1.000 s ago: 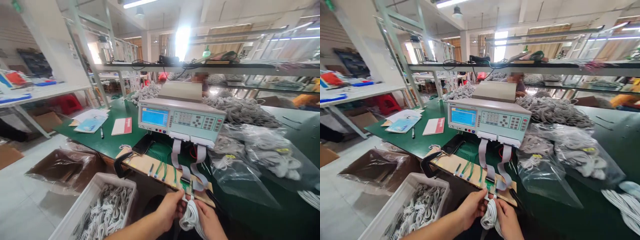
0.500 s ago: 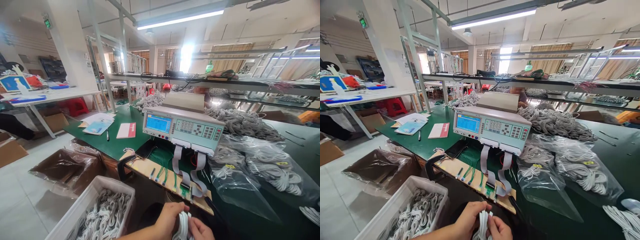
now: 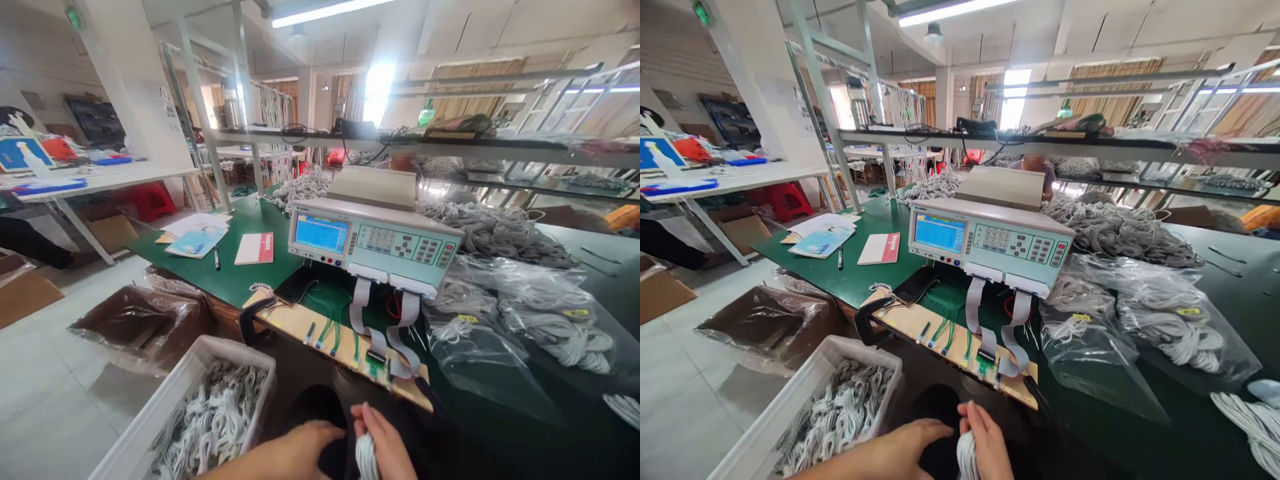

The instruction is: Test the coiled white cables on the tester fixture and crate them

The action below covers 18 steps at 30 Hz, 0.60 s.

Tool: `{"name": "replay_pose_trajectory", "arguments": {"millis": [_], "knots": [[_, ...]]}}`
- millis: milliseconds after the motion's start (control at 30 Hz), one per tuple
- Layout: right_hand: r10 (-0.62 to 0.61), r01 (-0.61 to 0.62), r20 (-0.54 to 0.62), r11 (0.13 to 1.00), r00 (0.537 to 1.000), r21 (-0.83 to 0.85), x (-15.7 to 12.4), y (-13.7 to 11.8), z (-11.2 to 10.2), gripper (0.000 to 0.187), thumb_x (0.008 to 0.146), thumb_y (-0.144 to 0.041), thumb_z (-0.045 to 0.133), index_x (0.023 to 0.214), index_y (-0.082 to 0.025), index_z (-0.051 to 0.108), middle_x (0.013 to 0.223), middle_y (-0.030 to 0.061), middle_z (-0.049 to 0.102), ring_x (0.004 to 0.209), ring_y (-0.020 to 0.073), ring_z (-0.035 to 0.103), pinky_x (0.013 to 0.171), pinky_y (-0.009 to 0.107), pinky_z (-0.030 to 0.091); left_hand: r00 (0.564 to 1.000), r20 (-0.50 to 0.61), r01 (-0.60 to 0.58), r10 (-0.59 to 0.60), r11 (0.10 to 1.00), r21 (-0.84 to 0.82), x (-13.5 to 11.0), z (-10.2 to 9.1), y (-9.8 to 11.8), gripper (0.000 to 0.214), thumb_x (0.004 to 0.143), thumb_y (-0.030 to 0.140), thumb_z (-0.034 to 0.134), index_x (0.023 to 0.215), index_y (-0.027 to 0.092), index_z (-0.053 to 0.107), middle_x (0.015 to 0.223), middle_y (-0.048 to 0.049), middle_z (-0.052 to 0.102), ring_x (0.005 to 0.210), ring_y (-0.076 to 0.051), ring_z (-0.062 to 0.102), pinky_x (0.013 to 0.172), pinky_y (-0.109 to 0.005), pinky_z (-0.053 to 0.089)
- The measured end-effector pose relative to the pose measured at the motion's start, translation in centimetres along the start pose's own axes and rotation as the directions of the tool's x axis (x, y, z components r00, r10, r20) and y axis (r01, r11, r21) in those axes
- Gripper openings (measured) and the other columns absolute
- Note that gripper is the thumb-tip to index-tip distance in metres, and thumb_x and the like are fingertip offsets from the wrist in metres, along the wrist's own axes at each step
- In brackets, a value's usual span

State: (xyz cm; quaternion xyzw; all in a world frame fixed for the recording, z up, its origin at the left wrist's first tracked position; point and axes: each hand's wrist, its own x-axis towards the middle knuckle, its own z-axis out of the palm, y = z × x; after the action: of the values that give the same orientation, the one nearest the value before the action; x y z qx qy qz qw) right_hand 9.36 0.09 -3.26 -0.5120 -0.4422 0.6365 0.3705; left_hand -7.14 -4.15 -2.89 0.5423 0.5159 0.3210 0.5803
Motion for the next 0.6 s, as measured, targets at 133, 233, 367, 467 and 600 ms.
{"name": "replay_pose_trajectory", "arguments": {"millis": [133,233,367,467,600], "knots": [[-0.081,0.086,-0.124,0.996,0.989,0.037,-0.4,-1.6,1.0,0.032,0.075,-0.045,0.048,0.09,-0.018,0.058,0.084,0.0047,0.059,0.082,0.0206,0.054,0.07,0.027,0.043,1.0,0.014,-0.014,0.022,0.891,-0.454,2.0,3.2,0.8,0.041,0.058,0.037,0.065,0.092,0.016,0.056,0.085,-0.0049,0.06,0.083,-0.02,0.053,0.075,-0.031,0.039],[-0.215,0.184,-0.142,0.962,0.966,-0.203,-0.6,-2.3,0.2,0.028,0.075,-0.04,0.051,0.091,-0.018,0.055,0.086,0.0046,0.059,0.079,0.0194,0.054,0.07,0.027,0.042,0.994,0.0,0.086,-0.109,0.785,-0.613,3.4,4.0,1.0,0.041,0.058,0.034,0.066,0.091,0.015,0.05,0.075,-0.0039,0.059,0.067,-0.016,0.054,0.065,-0.029,0.041],[-0.237,0.186,-0.12,0.926,0.964,-0.329,-1.0,-1.8,-1.2,0.029,0.066,-0.033,0.063,0.088,-0.018,0.053,0.075,0.0025,0.058,0.065,0.0173,0.054,0.056,0.025,0.044,0.995,-0.079,-0.001,-0.055,0.814,-0.58,4.2,4.2,0.9,0.03,0.059,0.031,0.065,0.08,0.015,0.051,0.075,-0.0039,0.059,0.069,-0.015,0.054,0.066,-0.026,0.04],[-0.243,0.208,-0.111,0.943,0.964,-0.261,-1.1,-1.2,-1.7,0.025,0.065,-0.031,0.064,0.084,-0.018,0.052,0.072,0.0012,0.058,0.064,0.0163,0.055,0.059,0.026,0.045,0.99,-0.135,-0.098,0.044,0.9,-0.425,4.4,4.6,0.6,0.021,0.062,0.025,0.062,0.077,0.015,0.053,0.074,-0.003,0.058,0.069,-0.014,0.052,0.064,-0.023,0.038],[-0.135,0.128,-0.157,0.99,0.978,-0.055,-1.1,-0.6,-2.2,0.026,0.065,-0.036,0.063,0.079,-0.017,0.052,0.068,0.0018,0.058,0.06,0.0166,0.056,0.051,0.026,0.045,0.966,-0.258,-0.083,-0.014,0.93,-0.359,4.2,5.2,0.7,0.03,0.055,0.015,0.065,0.081,0.017,0.049,0.072,-0.0009,0.057,0.066,-0.012,0.049,0.062,-0.021,0.036]]}}
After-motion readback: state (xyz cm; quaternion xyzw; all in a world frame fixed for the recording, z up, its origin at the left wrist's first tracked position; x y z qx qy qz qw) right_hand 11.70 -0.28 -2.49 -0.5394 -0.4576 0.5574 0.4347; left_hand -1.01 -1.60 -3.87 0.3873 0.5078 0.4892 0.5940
